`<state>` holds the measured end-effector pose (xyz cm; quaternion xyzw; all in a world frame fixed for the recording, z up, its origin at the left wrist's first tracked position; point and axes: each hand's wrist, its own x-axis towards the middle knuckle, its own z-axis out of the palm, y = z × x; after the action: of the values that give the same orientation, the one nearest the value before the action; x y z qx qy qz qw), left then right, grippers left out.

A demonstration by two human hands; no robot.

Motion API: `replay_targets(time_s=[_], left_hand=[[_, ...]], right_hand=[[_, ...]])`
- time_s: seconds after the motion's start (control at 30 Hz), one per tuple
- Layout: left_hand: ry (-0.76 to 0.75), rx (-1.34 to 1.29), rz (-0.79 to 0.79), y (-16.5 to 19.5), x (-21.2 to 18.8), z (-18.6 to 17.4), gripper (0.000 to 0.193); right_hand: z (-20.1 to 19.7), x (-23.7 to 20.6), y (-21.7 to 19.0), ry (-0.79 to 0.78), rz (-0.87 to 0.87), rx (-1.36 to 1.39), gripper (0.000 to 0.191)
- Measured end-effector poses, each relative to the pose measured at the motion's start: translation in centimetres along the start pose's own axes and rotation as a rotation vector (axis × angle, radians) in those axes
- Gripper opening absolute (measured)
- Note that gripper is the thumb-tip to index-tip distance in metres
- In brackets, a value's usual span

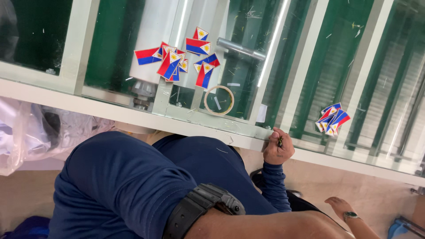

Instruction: The person uses small scissors to trim the edges of small Philippine flag stickers. They repeatedly pick up a sticker, cut along its perimeter, and place the trimmed piece aside on a glass surface.

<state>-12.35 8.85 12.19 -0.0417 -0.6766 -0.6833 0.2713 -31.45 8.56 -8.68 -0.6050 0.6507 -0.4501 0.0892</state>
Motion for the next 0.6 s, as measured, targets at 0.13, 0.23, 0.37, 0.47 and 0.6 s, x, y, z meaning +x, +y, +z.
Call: replay_targets(time_s=[0.13,0.23,0.37,0.47,0.6], left_hand=[[-0.008,-0.013,0.007,0.1,0.2,0.2,0.043],[-0.008,-0.024,0.012,0.3,0.3,0.1,0.043],[-0.013,-0.033,0.021,0.2,0.9,0.2,0.042],[-0.006,-0.023,0.019,-0.4,0.7,0.3,0.042],[0.008,0.009,0.0,-0.9,0.9,0.5,0.042]], right_hand=[[0.0,0.5,-0.4,-0.003,-0.002,-0.107,0.022],[-0.1,0.2,-0.3,-0.009,-0.015,-0.144,0.022],[-0.1,-0.5,0.3,-0.008,0.048,-0.01,0.023],[0.0,-0.8,1.1,0.002,-0.06,-0.174,0.022],[0.1,-1.4,1.7,-0.021,0.078,-0.036,0.022]])
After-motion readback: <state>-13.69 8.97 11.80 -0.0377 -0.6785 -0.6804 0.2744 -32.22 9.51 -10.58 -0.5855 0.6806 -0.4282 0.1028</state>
